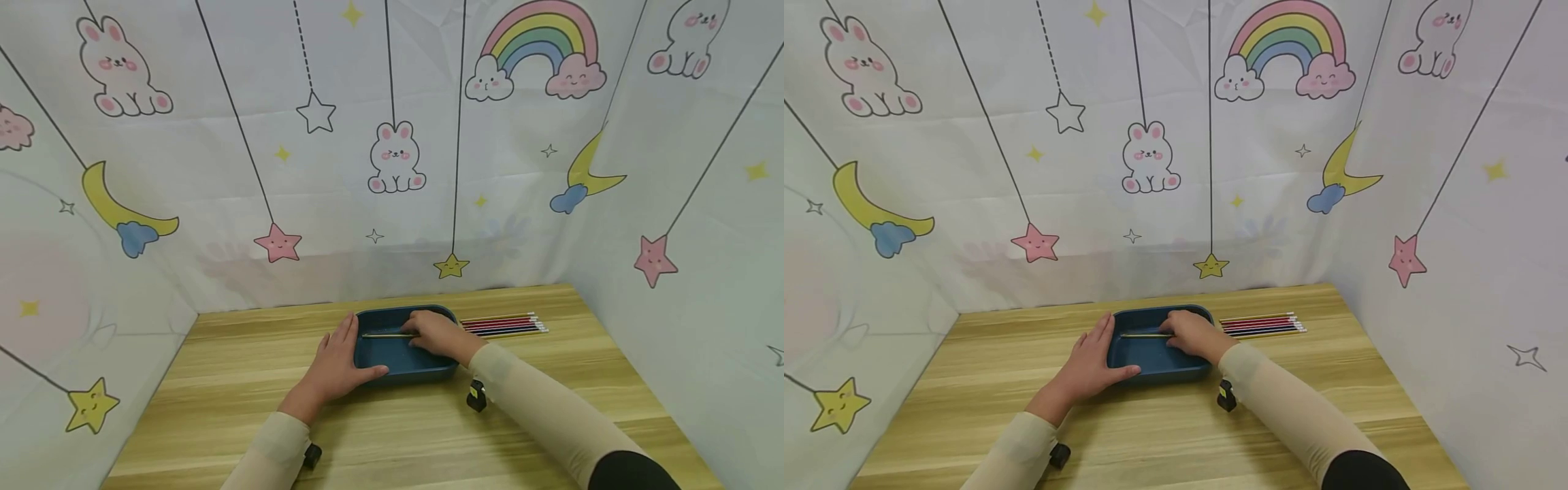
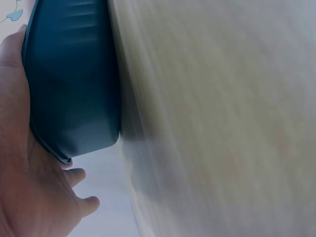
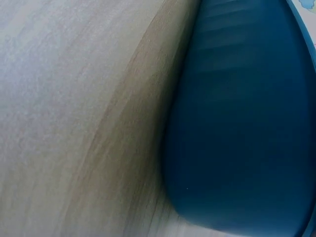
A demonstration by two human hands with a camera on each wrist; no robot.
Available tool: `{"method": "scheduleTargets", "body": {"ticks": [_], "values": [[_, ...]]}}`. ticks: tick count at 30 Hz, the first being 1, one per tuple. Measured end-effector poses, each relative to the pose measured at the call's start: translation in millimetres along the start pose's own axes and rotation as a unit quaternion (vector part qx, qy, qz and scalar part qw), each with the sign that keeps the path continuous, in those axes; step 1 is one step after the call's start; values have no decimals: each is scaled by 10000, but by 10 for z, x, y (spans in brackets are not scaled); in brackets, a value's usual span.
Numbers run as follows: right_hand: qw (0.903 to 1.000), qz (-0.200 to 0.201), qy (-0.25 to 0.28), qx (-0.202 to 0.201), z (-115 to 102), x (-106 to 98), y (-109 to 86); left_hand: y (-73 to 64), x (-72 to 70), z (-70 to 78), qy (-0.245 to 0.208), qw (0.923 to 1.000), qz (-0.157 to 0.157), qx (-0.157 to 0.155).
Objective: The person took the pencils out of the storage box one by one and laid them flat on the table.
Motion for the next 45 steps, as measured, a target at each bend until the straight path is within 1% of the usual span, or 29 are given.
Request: {"method": "scheduleTargets", "body": {"ticks": [6,12,19,27,38,40,45], "values": [[9995,86,-48,-293,-64,-5,-1,0,3,-2,3,10000,-15,-31],[9991,110,-150,-391,-88,-14,-2,-1,18,-4,19,10000,-32,-14],[9988,141,-231,-399,-84,-7,1,-4,14,2,-28,10000,-31,14],[9988,194,-111,-436,-97,-16,5,0,17,-1,-38,10000,-89,-10],[9993,183,-90,-307,-78,-2,3,10,15,-4,-10,10000,-93,-25],[9995,159,-32,-261,-75,1,0,11,14,-8,-15,10000,-95,-18],[9992,130,321,-217,-71,-1,-10,-1,4,-2,-42,10000,-78,-8]]}}
Point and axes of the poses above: each hand's wrist, its own y-axis towards the middle knuckle, its own x-axis out of the palm, z = x × y, the point moved 9 cm from there along y, towards the middle knuckle, and after that the axes turned 10 degrees about -x, right-handed, at the moved point
